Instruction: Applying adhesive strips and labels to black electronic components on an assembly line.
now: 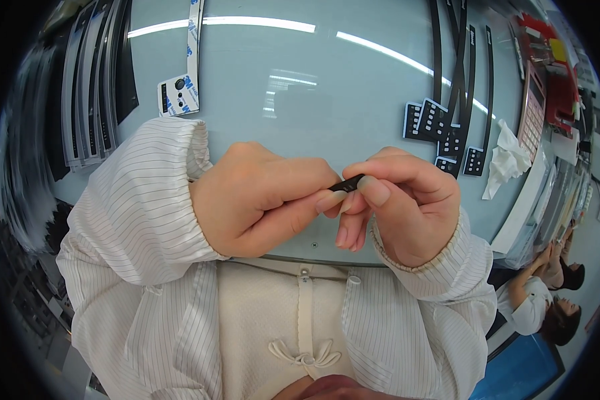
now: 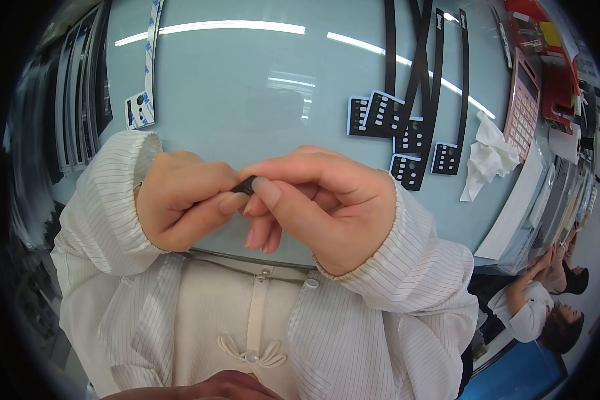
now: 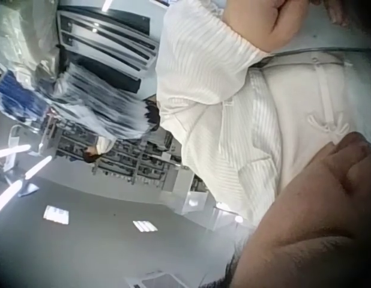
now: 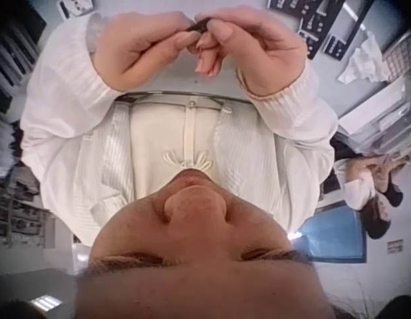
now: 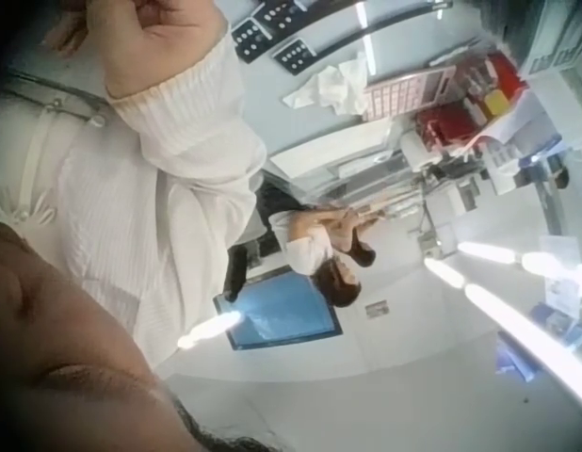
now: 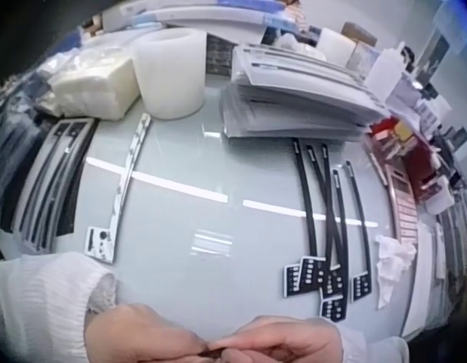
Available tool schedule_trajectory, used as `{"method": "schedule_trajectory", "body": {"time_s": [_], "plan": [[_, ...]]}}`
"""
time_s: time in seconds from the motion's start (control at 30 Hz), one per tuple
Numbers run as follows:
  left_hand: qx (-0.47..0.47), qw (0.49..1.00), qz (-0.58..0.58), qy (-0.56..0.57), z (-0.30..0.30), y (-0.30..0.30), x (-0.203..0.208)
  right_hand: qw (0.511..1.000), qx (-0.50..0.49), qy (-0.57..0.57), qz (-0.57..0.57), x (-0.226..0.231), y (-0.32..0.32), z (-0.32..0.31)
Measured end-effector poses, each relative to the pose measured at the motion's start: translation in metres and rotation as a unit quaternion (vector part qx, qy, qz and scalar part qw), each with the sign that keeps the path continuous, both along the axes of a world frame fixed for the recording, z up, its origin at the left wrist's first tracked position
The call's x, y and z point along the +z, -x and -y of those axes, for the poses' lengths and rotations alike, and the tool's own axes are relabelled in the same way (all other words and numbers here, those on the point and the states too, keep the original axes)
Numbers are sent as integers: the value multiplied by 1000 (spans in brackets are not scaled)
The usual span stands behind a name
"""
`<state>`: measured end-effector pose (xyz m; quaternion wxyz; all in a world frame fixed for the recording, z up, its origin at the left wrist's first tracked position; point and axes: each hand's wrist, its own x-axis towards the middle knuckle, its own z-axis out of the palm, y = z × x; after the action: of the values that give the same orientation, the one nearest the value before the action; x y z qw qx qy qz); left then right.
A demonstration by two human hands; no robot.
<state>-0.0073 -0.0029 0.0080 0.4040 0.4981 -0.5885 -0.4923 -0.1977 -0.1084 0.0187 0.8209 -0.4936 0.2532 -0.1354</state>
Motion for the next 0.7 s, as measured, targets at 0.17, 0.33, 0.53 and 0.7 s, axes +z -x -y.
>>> {"method": "schedule_trajectory", "body": {"time_s": [0.17,0.33,0.53,0.7], "plan": [[2,1000,-5,-2,0,1,-1,1000,2,-5,-8,2,-1,1],[0,1000,5,-3,0,1,0,1000,4,-4,-6,1,0,0],[4,1000,3,-14,1,-2,2,999,-18,18,27,-1,-2,-3],[5,1000,4,-8,1,-2,2,1000,-7,-26,0,3,-2,1]]}}
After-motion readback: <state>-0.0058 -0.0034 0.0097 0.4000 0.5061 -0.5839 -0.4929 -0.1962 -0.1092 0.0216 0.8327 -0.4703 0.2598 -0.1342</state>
